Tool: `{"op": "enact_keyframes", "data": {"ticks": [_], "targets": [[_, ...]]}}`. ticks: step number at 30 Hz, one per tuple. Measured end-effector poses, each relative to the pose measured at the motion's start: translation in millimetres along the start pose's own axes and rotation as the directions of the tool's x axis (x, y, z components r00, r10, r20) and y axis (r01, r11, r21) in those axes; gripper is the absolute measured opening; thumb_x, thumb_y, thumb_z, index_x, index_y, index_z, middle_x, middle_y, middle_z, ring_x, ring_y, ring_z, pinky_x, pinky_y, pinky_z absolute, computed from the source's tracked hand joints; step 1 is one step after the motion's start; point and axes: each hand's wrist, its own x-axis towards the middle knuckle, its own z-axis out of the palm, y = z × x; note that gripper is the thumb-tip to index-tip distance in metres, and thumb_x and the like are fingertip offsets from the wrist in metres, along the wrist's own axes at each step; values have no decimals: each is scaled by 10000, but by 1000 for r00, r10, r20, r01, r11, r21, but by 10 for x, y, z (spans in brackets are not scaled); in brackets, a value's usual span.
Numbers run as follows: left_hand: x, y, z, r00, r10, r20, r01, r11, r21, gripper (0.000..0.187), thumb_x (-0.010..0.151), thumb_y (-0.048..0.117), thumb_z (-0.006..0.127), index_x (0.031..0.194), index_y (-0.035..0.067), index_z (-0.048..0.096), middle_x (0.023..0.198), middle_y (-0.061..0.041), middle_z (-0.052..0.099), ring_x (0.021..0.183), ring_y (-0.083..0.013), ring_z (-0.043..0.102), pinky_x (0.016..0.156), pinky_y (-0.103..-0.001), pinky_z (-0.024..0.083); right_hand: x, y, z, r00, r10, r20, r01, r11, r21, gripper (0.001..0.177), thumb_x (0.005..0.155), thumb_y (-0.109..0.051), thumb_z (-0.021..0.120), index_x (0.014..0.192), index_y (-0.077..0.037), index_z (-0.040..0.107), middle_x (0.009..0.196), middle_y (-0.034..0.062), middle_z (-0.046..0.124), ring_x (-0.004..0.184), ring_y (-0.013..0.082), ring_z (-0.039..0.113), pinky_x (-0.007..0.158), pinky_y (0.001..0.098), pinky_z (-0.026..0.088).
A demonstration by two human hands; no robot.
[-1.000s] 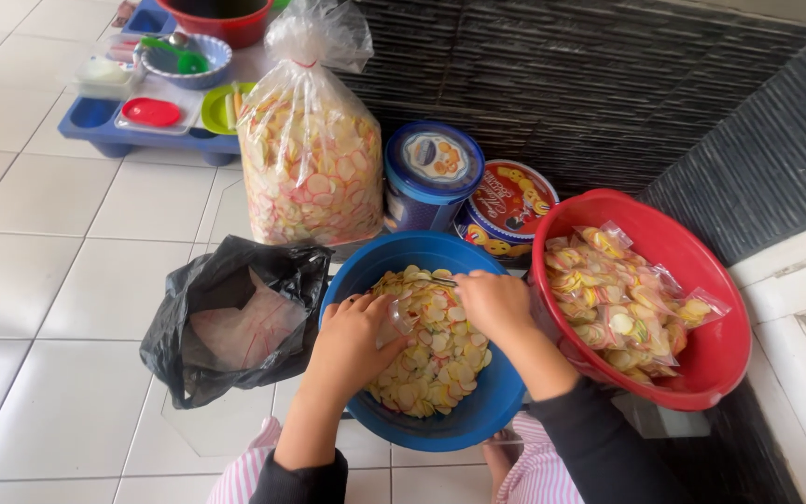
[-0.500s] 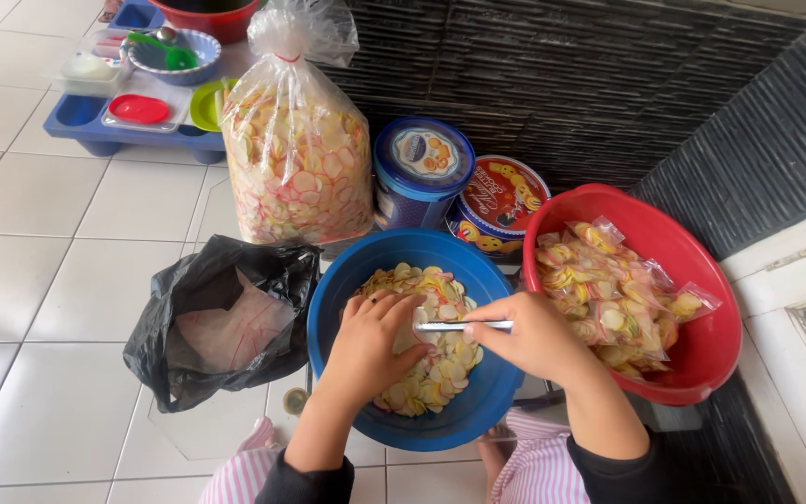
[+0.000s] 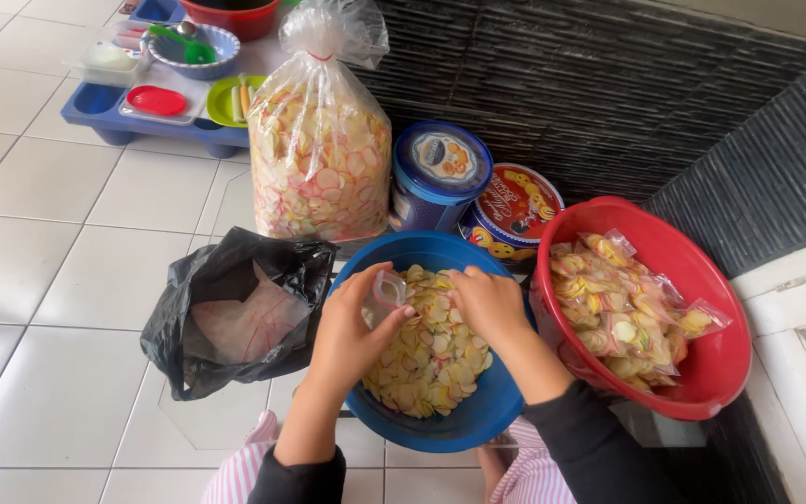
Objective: Packaging small crackers into individual plastic bags using a spoon
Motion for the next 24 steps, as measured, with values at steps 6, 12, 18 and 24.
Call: {"op": "enact_keyframes", "data": {"ticks": [6,12,18,24], "targets": [[8,20,-63,997,-22,69,16,997,76,610,855,362,790,1360,72,609,1262,-141,690,1203,-395,628,1006,-527,449,148,-49,236,991,-71,-113,59,993,-101,194,896,-423,591,993,-320,725,744,-63,618,615,261,708,604,411,575],[-7,-6,-98,994,-35,108,2,956,292,623,850,389,796,1372,112,599,1251,-108,679,1202,-350,628,1035,-524,413,117,-3,-702,983,111,145,-131,982,137,313,957,-456,554,1108,-310,787,956,-55,791,830,297,754,712,433,592],[-38,-123,63,987,20,157,-87,896,435,677,803,395,818,1384,148,575,1228,-100,674,1205,-361,614,1022,-512,398,-128,81,-1710,967,201,159,-256,761,597,231,888,-265,719,1068,-196,847,985,77,822,998,327,743,815,412,590],[-73,-100,227,977,111,183,-170,922,348,677,793,387,818,1381,168,563,1254,-96,671,1227,-343,607,1041,-502,390,-289,-57,-2011,958,159,238,-283,658,698,231,883,-171,729,1064,-112,860,944,145,843,908,307,795,832,410,600]]}}
